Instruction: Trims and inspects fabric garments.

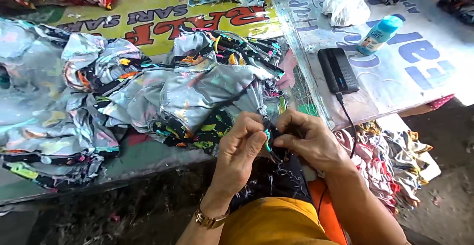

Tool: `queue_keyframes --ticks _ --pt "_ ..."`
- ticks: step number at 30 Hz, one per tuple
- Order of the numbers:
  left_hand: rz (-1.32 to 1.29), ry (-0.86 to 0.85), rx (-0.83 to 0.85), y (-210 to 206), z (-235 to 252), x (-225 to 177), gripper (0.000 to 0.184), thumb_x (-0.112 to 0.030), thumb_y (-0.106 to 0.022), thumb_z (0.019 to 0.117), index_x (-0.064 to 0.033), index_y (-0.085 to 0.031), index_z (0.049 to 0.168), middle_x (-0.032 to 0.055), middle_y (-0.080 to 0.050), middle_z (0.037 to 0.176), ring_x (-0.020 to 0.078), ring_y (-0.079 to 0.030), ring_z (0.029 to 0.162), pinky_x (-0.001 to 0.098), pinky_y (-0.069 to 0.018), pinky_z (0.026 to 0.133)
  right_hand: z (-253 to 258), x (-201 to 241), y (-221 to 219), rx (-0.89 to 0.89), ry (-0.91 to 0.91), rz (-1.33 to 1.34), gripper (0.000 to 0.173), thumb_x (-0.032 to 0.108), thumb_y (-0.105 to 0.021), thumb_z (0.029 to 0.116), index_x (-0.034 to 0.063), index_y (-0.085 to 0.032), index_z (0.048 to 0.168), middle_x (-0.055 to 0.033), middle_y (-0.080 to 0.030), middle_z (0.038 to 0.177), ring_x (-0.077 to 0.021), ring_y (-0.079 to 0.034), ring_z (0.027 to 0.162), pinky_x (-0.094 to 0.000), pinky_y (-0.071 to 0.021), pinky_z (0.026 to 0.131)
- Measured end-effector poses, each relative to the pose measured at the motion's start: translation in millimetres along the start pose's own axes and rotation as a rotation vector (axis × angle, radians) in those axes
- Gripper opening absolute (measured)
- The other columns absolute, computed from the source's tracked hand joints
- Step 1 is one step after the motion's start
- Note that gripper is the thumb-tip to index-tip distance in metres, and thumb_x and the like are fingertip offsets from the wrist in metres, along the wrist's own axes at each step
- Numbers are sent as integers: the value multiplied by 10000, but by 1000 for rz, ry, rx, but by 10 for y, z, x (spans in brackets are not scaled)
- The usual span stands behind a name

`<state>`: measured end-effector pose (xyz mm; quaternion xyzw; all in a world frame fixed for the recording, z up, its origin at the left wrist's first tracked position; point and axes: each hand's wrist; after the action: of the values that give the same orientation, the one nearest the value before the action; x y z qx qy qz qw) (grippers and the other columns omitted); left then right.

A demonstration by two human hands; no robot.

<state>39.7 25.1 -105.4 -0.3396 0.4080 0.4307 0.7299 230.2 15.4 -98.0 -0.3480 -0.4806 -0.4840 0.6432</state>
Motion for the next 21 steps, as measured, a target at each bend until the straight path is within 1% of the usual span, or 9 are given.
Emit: queue_keyframes --ticks 3,6,9,11,13,16,18,20,21 --pt "201 -109 -46 32 -19 -64 129 -181 -562 1034 -168 -638 930 -61 -584 1120 51 -573 1092 201 -518 887 -12 28 28 -50 30 -96 88 12 -687 920 74 -653 973 18 -651 868 -2 -597 686 -138 -522 601" --pt "573 -305 -69 175 -97 -205 136 -227 -547 1042 -176 -588 922 -74 -628 1169 62 -602 1170 247 -537 967 -68 47 63 -158 225 -519 156 19 -660 898 63 -626 1044 4 -646 933 7 -621 789 -128 -547 684" --pt "843 -399 80 332 -231 -208 154 -188 -521 1053 -119 -551 918 6 -700 1058 126 -645 1124 310 -509 983 -166 34 109 -137 414 -923 100 69 -626 930 70 -626 1030 -72 -658 965 -108 -641 820 -212 -521 651" --pt "1085 -372 184 390 -322 -129 145 -151 -552 1023 -101 -583 891 47 -730 1020 166 -659 1095 348 -469 986 -238 -38 113 -34 419 -1078 82 63 -617 958 76 -677 1011 -100 -680 956 -188 -658 741 -294 -509 563" --pt "1221 -294 222 399 -386 -11 159 -189 -588 1015 -107 -648 892 51 -744 1018 185 -662 1110 392 -441 977 -276 -135 94 49 350 -1158 107 55 -612 960 72 -702 1017 -120 -676 964 -232 -654 692 -338 -507 518" --pt "1141 -196 79 297 -399 42 204 -306 -652 1012 -108 -678 971 36 -731 987 148 -651 1091 378 -423 1005 -280 -115 73 79 266 -1176 160 54 -608 946 80 -716 1061 -123 -664 1016 -226 -636 674 -335 -488 501" --pt "1192 -160 21 210 -364 60 255 -335 -678 991 -101 -678 1091 70 -701 1037 189 -644 1040 400 -442 944 -267 -38 90 99 219 -1164 194 87 -608 930 109 -735 1075 -109 -663 1061 -193 -618 636 -321 -456 465" --pt "1268 -142 47 166 -329 74 296 -321 -673 989 -122 -704 1206 95 -673 1084 234 -633 1009 444 -439 875 -238 67 99 94 192 -1116 190 132 -605 953 123 -752 1074 -84 -658 1059 -157 -628 685 -300 -475 500" --pt "1288 -150 58 151 -320 82 286 -299 -675 989 -133 -719 1218 97 -669 1069 241 -633 982 455 -436 854 -216 109 84 54 208 -1054 167 135 -608 962 111 -754 1040 -72 -662 1031 -132 -631 725 -272 -488 538"
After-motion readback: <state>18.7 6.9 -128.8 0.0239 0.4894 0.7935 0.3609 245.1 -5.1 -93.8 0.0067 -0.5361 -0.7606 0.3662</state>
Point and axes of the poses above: each hand's wrist, its own z-axis towards the middle knuckle, its own y-axis out of the back of the hand, x = y × z
